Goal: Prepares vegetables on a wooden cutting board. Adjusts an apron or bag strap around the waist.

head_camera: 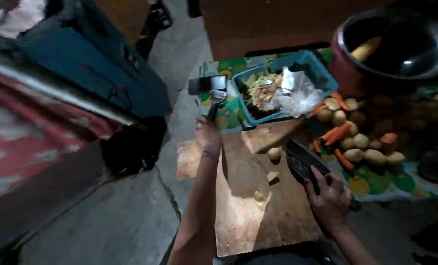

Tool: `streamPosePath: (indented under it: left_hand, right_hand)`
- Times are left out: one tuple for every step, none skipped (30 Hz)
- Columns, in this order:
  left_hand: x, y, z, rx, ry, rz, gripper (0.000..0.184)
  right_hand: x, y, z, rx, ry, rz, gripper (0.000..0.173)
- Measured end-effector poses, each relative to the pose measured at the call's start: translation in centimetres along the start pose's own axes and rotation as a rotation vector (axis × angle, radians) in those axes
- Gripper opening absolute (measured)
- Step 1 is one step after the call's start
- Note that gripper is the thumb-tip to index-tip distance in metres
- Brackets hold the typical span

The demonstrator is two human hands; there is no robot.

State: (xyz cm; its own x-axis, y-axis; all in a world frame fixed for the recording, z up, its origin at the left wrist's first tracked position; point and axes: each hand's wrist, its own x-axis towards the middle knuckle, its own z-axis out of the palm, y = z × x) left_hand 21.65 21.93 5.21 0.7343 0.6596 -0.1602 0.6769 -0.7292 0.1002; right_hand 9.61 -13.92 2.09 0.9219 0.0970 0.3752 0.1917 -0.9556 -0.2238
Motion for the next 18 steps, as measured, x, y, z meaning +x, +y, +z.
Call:
streamPosePath:
  left_hand:
    - [-0.2, -0.2, 0.1, -0.045, 0.007, 0.025, 0.073]
    - [-0.4, -0.3, -0.4, -0.09, -0.014, 0.028, 0.072]
    - [-0.5, -0.4, -1.2, -0.131, -0.038, 0.018, 0.068]
    - [-0.4, -0.7, -2.0, -0.173, -0.063, 0.007, 0.063]
    - [-0.3, -1.1, -2.7, -0.222, -0.083, 0.003, 0.058]
    - [-0.2, -1.8, -3.3, -0.288, -0.099, 0.0, 0.053]
    - [-0.2, -2.5, -3.7, -0.364, -0.111, -0.002, 0.048]
    - [-0.2, -3.3, -4.2, -0.451, -0.113, 0.0, 0.045]
    - [-0.4, -4.2, -4.6, -0.541, -0.106, 0.017, 0.045]
    - [-0.9, -5.1, -4.8, -0.632, -0.096, 0.051, 0.045]
    - [-1.9, -5.9, -5.1, -0.722, -0.108, 0.075, 0.045]
    - [-3.3, -6.7, -5.5, -0.815, -0.13, 0.093, 0.043]
    - [-5.2, -7.5, -5.8, -0.914, -0.143, 0.106, 0.042]
    - [-7.7, -8.1, -6.2, -1.019, -0.156, 0.113, 0.04]
    - [-10.8, -8.6, -6.7, -1.142, -0.174, 0.118, 0.039]
    - [-14.0, -8.8, -7.2, -1.269, -0.199, 0.109, 0.037]
    - [-17.0, -8.8, -7.8, -1.382, -0.242, 0.098, 0.035]
    - [-19.8, -8.8, -8.3, -1.479, -0.286, 0.098, 0.033]
  right_hand:
    - [0.0, 0.1, 0.1, -0.007, 0.004, 0.004, 0.049]
    - [0.0, 0.2, 0.0, -0.012, 0.001, 0.012, 0.048]
    - [-0.1, 0.1, 0.0, -0.016, -0.003, 0.023, 0.048]
    - [-0.1, 0.0, 0.0, -0.024, -0.003, 0.027, 0.048]
    - [0.0, -0.1, 0.1, -0.042, 0.004, 0.025, 0.048]
    - [0.0, -0.1, 0.1, -0.055, 0.006, 0.021, 0.048]
    - [0.0, -0.1, 0.0, -0.066, 0.007, 0.013, 0.048]
    - [0.0, -0.1, 0.0, -0.068, 0.001, 0.011, 0.048]
    - [0.0, -0.2, 0.0, -0.061, -0.011, 0.018, 0.049]
    - [-0.1, -0.3, -0.1, -0.047, -0.027, 0.03, 0.049]
    - [-0.3, -0.3, -0.3, -0.031, -0.04, 0.036, 0.049]
    - [-0.5, -0.3, -0.5, -0.02, -0.053, 0.036, 0.049]
    - [-0.5, -0.4, -0.8, -0.01, -0.068, 0.034, 0.05]
    - [-0.6, -0.6, -1.2, 0.007, -0.093, 0.04, 0.05]
    - [-0.6, -0.8, -1.9, 0.041, -0.137, 0.053, 0.05]
    - [-0.4, -1.0, -3.0, 0.079, -0.189, 0.069, 0.05]
    - [0.2, -1.4, -4.2, 0.139, -0.248, 0.088, 0.052]
    - [0.9, -1.9, -5.6, 0.206, -0.285, 0.096, 0.056]
